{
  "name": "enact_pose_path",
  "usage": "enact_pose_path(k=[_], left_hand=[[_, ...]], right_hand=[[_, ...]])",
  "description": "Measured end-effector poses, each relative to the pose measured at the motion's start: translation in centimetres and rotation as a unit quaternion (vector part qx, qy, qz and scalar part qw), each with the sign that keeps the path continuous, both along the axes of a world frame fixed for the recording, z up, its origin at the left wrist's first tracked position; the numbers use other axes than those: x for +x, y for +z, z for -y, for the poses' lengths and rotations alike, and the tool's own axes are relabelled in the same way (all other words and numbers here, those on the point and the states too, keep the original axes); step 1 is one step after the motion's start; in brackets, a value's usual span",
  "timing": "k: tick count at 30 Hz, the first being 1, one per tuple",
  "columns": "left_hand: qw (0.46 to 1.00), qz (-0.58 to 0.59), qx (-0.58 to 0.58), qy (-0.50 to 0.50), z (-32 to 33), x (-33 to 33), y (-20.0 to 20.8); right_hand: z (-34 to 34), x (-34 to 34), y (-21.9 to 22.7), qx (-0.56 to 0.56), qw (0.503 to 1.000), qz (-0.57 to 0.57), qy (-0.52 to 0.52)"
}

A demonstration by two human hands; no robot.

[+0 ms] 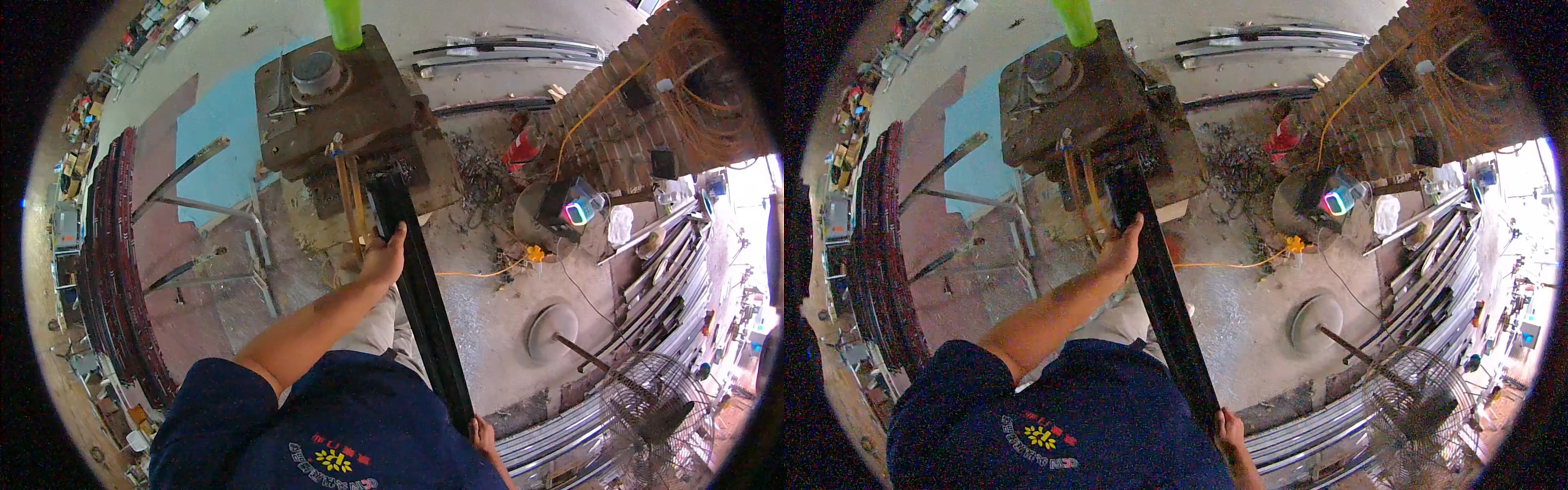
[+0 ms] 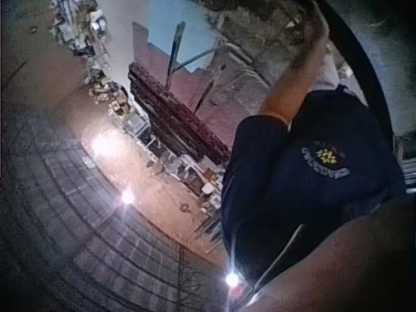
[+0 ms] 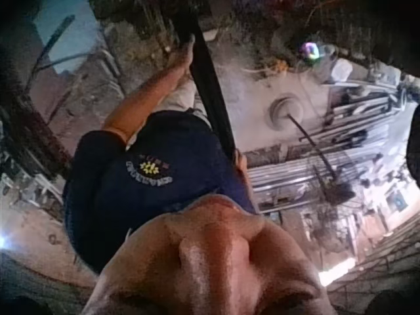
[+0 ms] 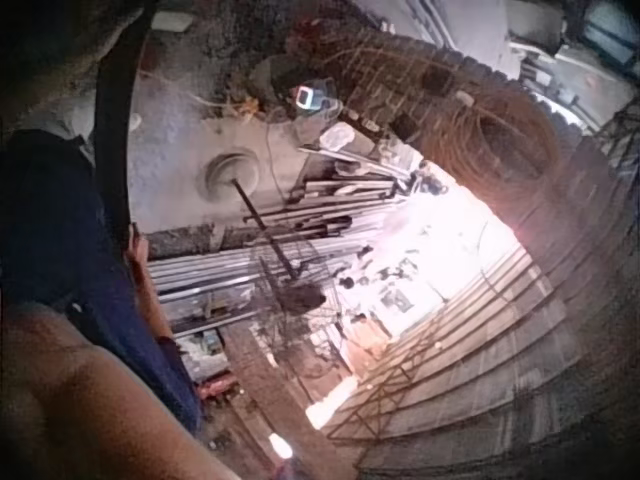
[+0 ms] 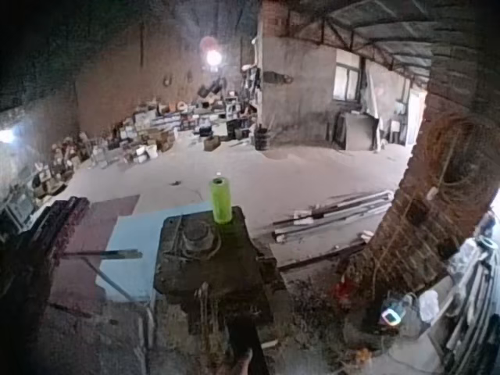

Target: The person repeatedly picks up long metal profiles from a rack, carries them to a workbench, and places them down. They also handle shorter metal pieces near a machine, placing them into a cardboard box.

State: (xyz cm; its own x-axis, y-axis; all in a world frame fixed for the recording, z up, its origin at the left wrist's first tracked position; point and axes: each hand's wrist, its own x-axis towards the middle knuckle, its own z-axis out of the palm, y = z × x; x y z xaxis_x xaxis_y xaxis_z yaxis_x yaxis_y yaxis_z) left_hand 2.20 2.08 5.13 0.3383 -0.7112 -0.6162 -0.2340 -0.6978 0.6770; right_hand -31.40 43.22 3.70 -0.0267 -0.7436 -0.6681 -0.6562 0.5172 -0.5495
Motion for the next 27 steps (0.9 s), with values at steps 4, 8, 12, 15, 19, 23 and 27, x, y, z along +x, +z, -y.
enact_pose_path(k=[4,8,12,15,19,23,27], left_hand=[[0.997,0.062,-0.035,0.014,-0.3,-0.2,-4.2],[0.995,-0.024,-0.088,0.025,0.2,-0.1,-4.0],[0.995,-0.025,-0.079,0.05,-0.5,-1.8,-1.2],[0.982,-0.075,-0.173,0.027,-4.8,-3.7,3.0],[0.953,-0.118,-0.28,-0.004,-10.6,-7.1,8.7],[0.912,-0.18,-0.364,-0.06,-14.2,-9.4,13.7],[0.891,-0.201,-0.4,-0.074,-16.6,-10.4,19.9]], right_hand=[[1.4,-0.1,-7.7,-0.007,0.999,0.037,0.009],[2.9,0.9,-17.1,-0.066,0.986,0.14,-0.054],[2.9,2.4,-21.8,-0.035,0.962,0.23,-0.142],[1.7,1.2,-19.4,-0.034,0.991,0.122,-0.04],[-4.4,-0.3,-19.2,-0.11,0.981,0.108,-0.116],[-5.6,-1.3,-14.1,-0.138,0.964,0.19,-0.123],[-6.9,-3.2,-18.9,-0.174,0.964,0.177,-0.096]])
